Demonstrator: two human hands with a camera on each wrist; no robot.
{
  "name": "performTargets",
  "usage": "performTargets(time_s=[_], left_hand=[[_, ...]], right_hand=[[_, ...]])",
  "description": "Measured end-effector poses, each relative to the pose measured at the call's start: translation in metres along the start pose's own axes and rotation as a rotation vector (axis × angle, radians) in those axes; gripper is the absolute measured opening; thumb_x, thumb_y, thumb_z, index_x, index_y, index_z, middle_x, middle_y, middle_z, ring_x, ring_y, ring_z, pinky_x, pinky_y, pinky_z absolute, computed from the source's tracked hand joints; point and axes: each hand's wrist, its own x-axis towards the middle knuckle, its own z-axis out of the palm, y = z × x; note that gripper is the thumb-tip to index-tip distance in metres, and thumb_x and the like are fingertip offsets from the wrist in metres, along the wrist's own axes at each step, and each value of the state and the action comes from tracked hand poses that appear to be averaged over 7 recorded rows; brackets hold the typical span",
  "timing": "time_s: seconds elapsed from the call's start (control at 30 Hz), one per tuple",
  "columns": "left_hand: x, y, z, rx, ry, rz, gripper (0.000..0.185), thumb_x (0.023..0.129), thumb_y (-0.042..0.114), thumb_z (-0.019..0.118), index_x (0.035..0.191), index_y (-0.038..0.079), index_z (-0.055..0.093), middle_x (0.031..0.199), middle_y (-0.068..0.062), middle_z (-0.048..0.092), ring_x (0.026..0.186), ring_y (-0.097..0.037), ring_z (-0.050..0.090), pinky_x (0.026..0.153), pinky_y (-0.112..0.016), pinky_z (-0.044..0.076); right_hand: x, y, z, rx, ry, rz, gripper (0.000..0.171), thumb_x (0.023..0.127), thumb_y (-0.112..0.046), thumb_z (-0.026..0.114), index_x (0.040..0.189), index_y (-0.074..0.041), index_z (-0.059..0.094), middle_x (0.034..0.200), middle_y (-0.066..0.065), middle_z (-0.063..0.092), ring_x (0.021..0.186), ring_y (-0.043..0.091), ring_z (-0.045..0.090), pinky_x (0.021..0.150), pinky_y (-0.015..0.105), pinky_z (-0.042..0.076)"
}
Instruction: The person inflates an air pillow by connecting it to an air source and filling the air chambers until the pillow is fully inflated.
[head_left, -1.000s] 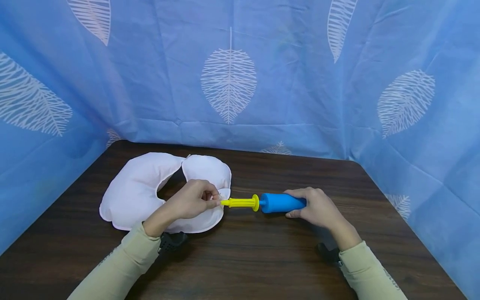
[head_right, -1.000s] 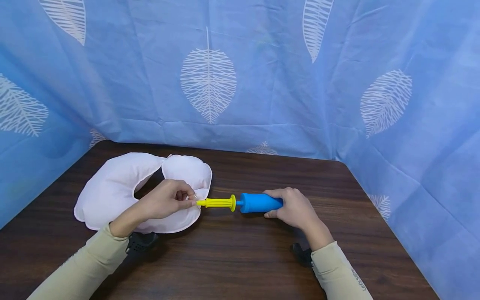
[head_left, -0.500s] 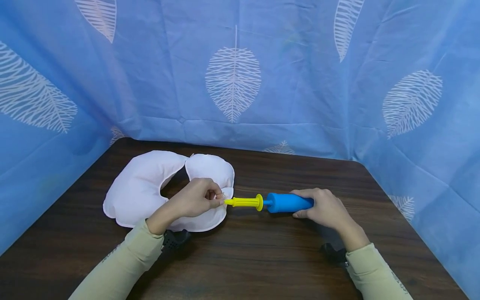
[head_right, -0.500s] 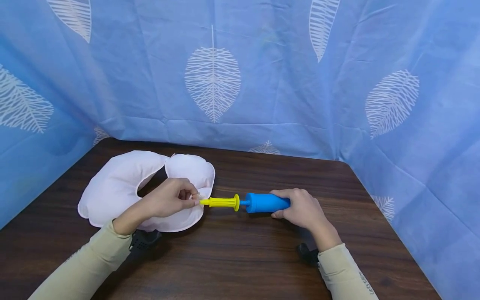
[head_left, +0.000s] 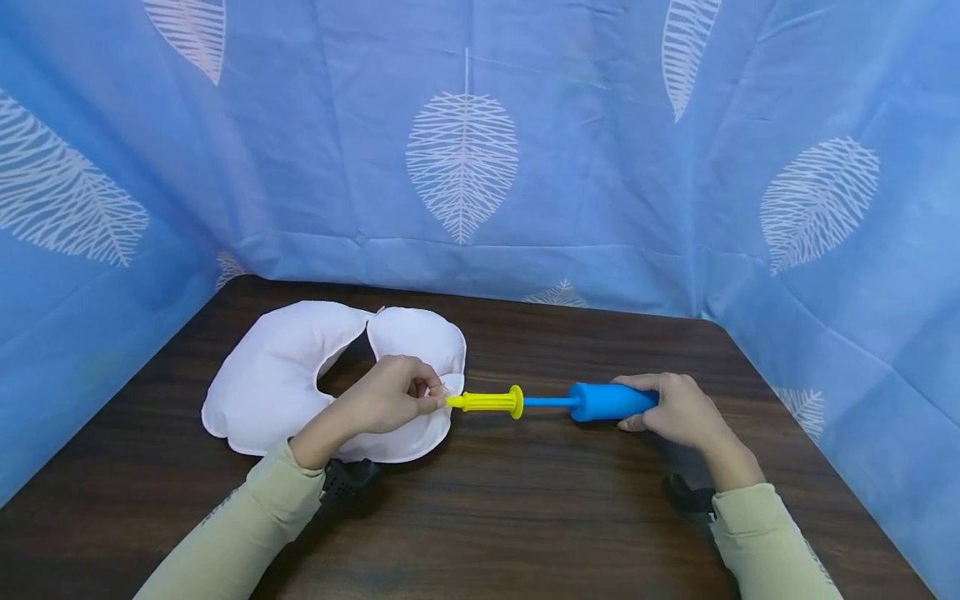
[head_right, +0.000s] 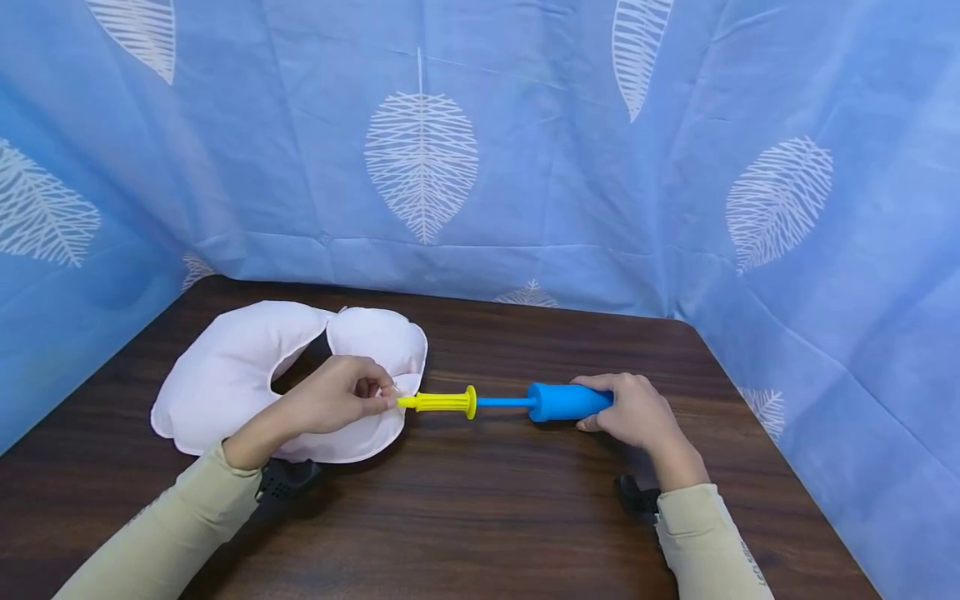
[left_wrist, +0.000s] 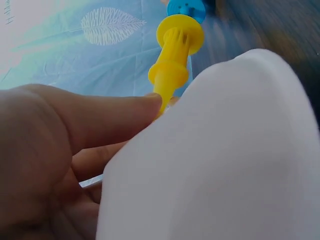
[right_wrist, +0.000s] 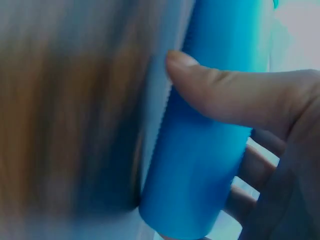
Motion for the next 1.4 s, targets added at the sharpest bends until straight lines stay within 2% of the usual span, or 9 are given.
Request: performTargets(time_s=[0.1,0.23,0.4,0.67,1.0,1.13,1.27,1.4], left_hand=[[-0.002,0.000,-0.001,-0.006,0.004,0.001,0.006,0.096,0.007,0.078,0.091,0.009,0.077,0.074,0.000,0.061,0.068,-0.013,0.050,0.063,-0.025,0.041],[-0.004,0.002,-0.003,-0.019,-0.024,0.003,0.007,0.096,0.004,0.077,0.091,0.009,0.076,0.074,-0.001,0.058,0.068,-0.014,0.050,0.063,-0.024,0.041],[-0.002,0.005,-0.005,-0.010,-0.033,0.012,0.006,0.096,0.004,0.077,0.091,0.007,0.076,0.072,-0.001,0.057,0.069,-0.014,0.050,0.063,-0.025,0.041],[0.000,0.007,-0.005,-0.020,-0.044,-0.004,0.003,0.096,0.007,0.078,0.093,0.006,0.076,0.074,-0.001,0.057,0.070,-0.013,0.049,0.061,-0.024,0.039],[0.001,0.005,-0.004,-0.027,-0.047,0.004,0.004,0.096,0.007,0.077,0.093,0.006,0.076,0.072,0.000,0.057,0.070,-0.013,0.049,0.063,-0.024,0.039],[0.001,0.005,-0.004,-0.026,-0.049,-0.007,0.003,0.096,0.007,0.078,0.093,0.006,0.077,0.072,0.000,0.057,0.069,-0.013,0.049,0.062,-0.024,0.038],[0.001,0.004,-0.003,-0.025,-0.041,-0.004,0.005,0.096,0.006,0.077,0.092,0.007,0.076,0.072,0.000,0.057,0.069,-0.013,0.049,0.062,-0.024,0.038],[0.000,0.003,-0.002,-0.028,-0.032,0.005,0.007,0.096,0.005,0.077,0.090,0.008,0.076,0.072,0.000,0.057,0.069,-0.013,0.049,0.062,-0.024,0.039]], right_hand=[[0.004,-0.019,0.010,-0.010,0.015,-0.069,0.063,0.084,-0.022,0.093,0.141,-0.010,0.071,0.139,0.025,0.071,0.126,0.051,0.063,0.096,0.067,0.053],[0.007,-0.045,0.023,-0.048,0.015,-0.151,0.064,0.085,-0.030,0.093,0.143,-0.014,0.070,0.136,0.016,0.075,0.122,0.042,0.067,0.094,0.063,0.056],[0.005,-0.058,0.028,-0.079,0.027,-0.159,0.065,0.086,-0.033,0.092,0.145,-0.018,0.070,0.137,0.013,0.074,0.119,0.037,0.068,0.092,0.061,0.057],[0.004,-0.045,0.021,-0.082,0.027,-0.113,0.063,0.085,-0.035,0.093,0.143,-0.021,0.071,0.136,0.014,0.075,0.120,0.040,0.068,0.090,0.063,0.056],[-0.002,0.004,-0.001,-0.032,-0.009,0.041,0.065,0.084,-0.029,0.093,0.144,-0.018,0.070,0.146,0.028,0.064,0.131,0.055,0.058,0.092,0.071,0.051],[-0.003,0.015,-0.005,-0.017,-0.013,0.069,0.066,0.084,-0.025,0.093,0.144,-0.016,0.070,0.147,0.030,0.062,0.132,0.057,0.056,0.093,0.072,0.050],[0.000,0.006,-0.001,-0.013,-0.002,0.050,0.064,0.083,-0.023,0.093,0.142,-0.013,0.071,0.144,0.031,0.065,0.130,0.056,0.058,0.095,0.071,0.051],[0.005,-0.021,0.010,-0.010,0.008,-0.034,0.062,0.082,-0.025,0.094,0.140,-0.012,0.073,0.138,0.025,0.071,0.125,0.050,0.063,0.096,0.069,0.052]])
